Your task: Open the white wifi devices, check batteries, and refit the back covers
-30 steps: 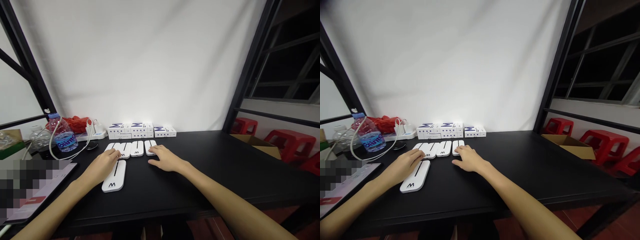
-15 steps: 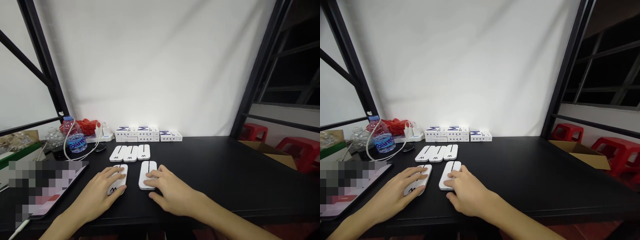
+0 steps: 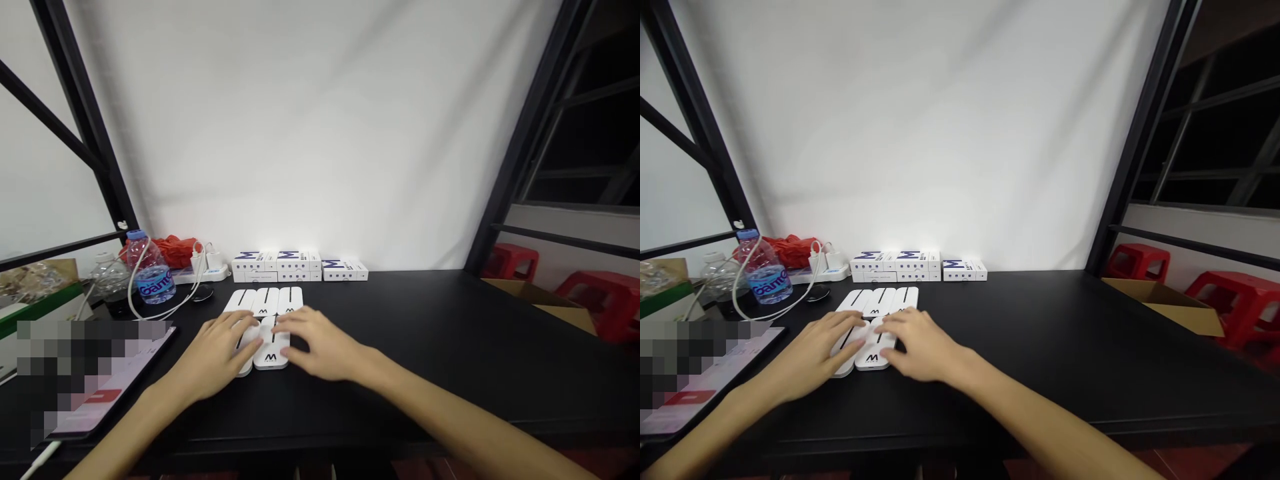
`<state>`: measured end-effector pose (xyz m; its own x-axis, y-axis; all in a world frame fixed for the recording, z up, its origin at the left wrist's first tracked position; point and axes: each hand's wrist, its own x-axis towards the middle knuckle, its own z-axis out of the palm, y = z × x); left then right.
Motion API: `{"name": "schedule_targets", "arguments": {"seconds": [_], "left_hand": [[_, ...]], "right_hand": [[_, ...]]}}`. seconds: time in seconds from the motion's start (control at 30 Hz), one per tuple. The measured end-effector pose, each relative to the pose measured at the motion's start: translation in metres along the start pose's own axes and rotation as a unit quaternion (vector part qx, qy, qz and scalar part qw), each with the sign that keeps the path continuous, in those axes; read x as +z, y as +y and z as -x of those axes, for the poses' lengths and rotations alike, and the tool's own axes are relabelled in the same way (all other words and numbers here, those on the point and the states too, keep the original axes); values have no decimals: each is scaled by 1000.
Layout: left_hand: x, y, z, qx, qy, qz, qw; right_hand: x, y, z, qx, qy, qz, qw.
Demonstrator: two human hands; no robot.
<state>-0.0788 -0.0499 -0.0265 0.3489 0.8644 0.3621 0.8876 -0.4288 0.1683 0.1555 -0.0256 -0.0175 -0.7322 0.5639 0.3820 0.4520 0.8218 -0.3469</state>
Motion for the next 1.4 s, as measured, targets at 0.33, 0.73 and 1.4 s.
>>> {"name": "schedule_targets", "arguments": {"seconds": [0.33, 0.73, 1.4], "left_hand": [[20, 14, -49, -98, -79, -13, 992], [31, 6, -49, -87, -54, 0, 995], [14, -13, -43, -47, -157, -30, 986]], "right_hand": [[-3, 62, -29, 56, -44, 17, 997], [-13, 57, -23, 171, -11, 104, 980], [-21, 71, -7, 312, 111, -26, 943]]}}
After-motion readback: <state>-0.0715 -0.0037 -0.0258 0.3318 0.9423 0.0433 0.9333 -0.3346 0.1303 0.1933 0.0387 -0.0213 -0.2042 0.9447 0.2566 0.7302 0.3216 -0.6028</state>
